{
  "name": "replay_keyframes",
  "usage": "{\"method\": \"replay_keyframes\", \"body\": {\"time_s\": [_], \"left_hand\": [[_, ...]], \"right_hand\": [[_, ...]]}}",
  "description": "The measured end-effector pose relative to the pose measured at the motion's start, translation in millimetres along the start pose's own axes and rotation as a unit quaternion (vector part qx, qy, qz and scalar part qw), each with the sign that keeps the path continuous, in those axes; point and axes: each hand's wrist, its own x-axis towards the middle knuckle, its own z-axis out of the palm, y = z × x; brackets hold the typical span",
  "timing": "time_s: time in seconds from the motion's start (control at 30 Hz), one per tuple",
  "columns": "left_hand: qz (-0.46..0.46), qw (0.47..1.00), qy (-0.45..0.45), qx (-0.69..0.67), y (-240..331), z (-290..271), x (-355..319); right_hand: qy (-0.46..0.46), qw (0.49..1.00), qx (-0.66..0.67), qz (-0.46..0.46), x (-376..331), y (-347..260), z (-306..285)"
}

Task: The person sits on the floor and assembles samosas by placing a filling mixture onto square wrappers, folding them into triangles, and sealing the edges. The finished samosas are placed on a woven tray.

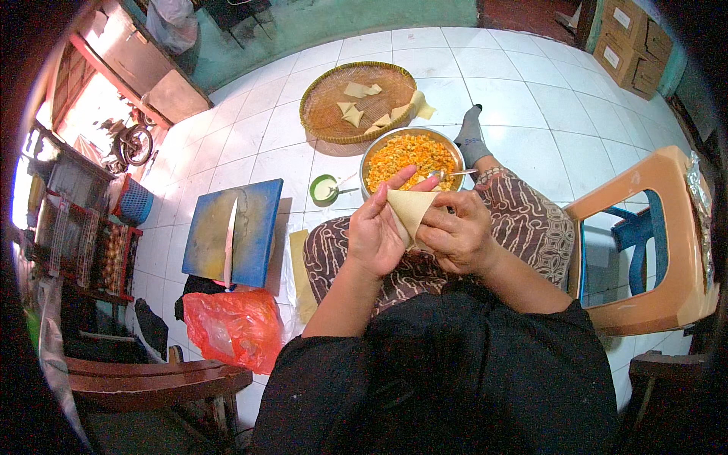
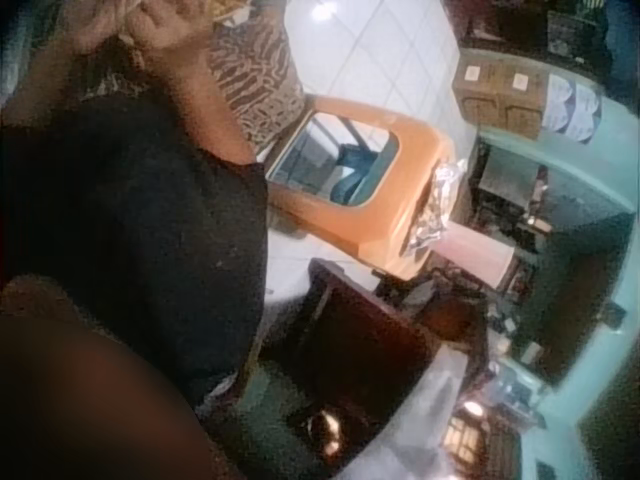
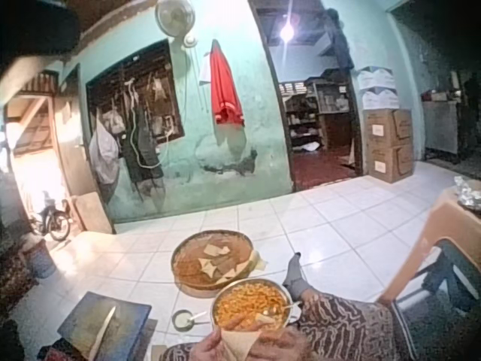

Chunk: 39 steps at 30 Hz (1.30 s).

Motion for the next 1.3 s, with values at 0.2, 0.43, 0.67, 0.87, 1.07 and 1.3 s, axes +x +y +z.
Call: {"method": "replay_keyframes", "body": {"time_s": [0.2, 0.43, 0.67, 0.87, 1.07, 1.3], "left_hand": [[0.025, 0.999, 0.021, 0.006, 5.2, -6.7, -6.3], [0.093, 0.994, -0.009, 0.064, -6.1, 0.3, -4.9], [-0.104, 0.978, -0.058, 0.171, 10.3, -37.9, -1.2], [-0.258, 0.932, -0.062, 0.247, -16.0, -68.5, 10.4], [-0.219, 0.96, -0.077, 0.157, -26.2, -84.0, 25.8], [-0.058, 0.969, 0.017, 0.24, 23.6, -84.8, 65.1]], "right_hand": [[0.003, 0.992, 0.115, 0.052, -9.1, 4.7, -7.8], [0.053, 0.748, 0.5, 0.434, -20.3, 10.1, 20.7], [-0.169, 0.838, 0.355, 0.379, -14.7, 54.1, -8.6], [-0.333, 0.905, 0.186, 0.188, 1.0, 53.7, -5.4], [-0.278, 0.862, 0.221, 0.362, -35.9, 118.7, 44.8], [-0.457, 0.803, -0.19, 0.331, -123.1, 185.4, 131.7]]}}
